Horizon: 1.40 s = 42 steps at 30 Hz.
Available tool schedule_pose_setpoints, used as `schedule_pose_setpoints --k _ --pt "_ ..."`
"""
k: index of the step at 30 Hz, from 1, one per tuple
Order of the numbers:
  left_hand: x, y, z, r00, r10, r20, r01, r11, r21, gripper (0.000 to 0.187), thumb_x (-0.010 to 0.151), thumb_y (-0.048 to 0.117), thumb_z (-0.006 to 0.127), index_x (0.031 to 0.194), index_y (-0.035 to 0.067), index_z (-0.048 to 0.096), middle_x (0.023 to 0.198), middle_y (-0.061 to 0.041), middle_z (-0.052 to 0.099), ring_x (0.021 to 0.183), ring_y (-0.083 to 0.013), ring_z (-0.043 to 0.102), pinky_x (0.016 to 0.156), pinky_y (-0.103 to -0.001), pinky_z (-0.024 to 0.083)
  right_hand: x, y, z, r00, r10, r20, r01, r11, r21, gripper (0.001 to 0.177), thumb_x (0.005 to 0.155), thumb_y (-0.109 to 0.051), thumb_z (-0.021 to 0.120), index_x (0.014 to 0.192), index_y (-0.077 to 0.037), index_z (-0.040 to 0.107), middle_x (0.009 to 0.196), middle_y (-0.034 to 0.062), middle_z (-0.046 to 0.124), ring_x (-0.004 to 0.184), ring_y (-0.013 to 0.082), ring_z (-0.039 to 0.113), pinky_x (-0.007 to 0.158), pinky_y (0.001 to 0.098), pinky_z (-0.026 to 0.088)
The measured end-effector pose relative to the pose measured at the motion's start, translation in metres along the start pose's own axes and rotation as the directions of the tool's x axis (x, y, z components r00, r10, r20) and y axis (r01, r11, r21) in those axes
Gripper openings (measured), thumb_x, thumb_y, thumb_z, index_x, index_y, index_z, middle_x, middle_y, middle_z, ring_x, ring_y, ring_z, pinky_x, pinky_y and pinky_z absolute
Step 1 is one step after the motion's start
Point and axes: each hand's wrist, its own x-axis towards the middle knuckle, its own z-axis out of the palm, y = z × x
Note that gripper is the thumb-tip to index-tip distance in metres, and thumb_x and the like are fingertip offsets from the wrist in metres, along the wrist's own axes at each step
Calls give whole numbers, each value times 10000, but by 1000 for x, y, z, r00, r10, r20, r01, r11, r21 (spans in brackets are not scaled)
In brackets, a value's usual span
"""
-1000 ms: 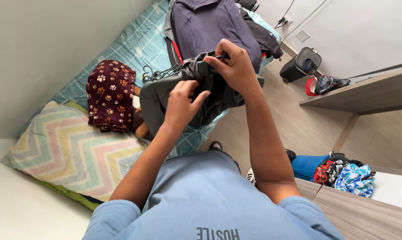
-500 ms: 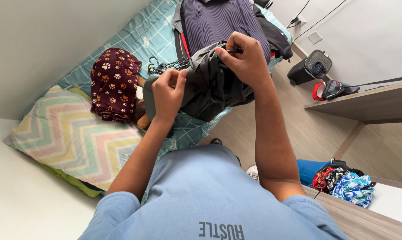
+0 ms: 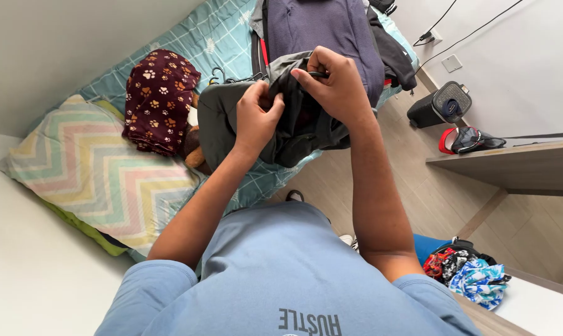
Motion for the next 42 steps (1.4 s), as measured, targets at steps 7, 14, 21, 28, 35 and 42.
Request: schedule_pose_setpoints --k 7,14,21,28,35,42 --pt "-6 35 17 961 270 -59 -269 963 20 180 969 72 737 1046 4 589 968 -92 634 811 -159 648 693 -305 538 -14 -1 -29 990 -23 141 10 996 89 256 983 -126 770 958 -8 544 708 -17 442 656 61 370 562 262 345" --pt "-19 35 51 927 376 -5 -361 893 268 448 885 152 861 1186 13 559 1102 -117 576 912 -274 638 782 -350 538 -17 15 -50 985 -71 155 45 985 167 139 1028 -73 704 1007 4 590 801 -13 567 698 46 505 616 245 443" --pt "-23 31 65 926 330 183 -351 577 737 657 764 330 885 1279 40 599 1221 -104 508 1083 -319 610 935 -443 444 -24 37 -66 960 -171 220 134 975 175 165 1002 -59 752 995 11 603 800 4 576 712 58 501 635 249 448" --pt "-23 18 56 910 311 275 -407 545 733 679 818 513 848 1199 -14 653 1083 -146 670 1010 -336 650 892 -454 469 -30 57 -84 940 -126 316 24 951 307 154 1017 -62 741 982 1 604 812 -17 537 740 55 474 639 244 411" --pt "-42 31 52 984 136 112 -174 851 495 473 863 421 863 946 16 633 827 -157 695 778 -386 683 628 -452 505 -53 45 -90 958 -284 29 249 883 398 258 1082 -176 621 1257 -2 544 1178 61 580 949 106 599 795 232 491" --pt "-49 51 40 995 72 -68 -45 941 335 384 857 361 852 961 49 653 772 -65 716 680 -198 713 605 -357 515 -83 142 -40 873 479 97 -480 803 353 255 1078 -336 605 1148 -96 556 931 -15 631 813 58 607 696 231 491"
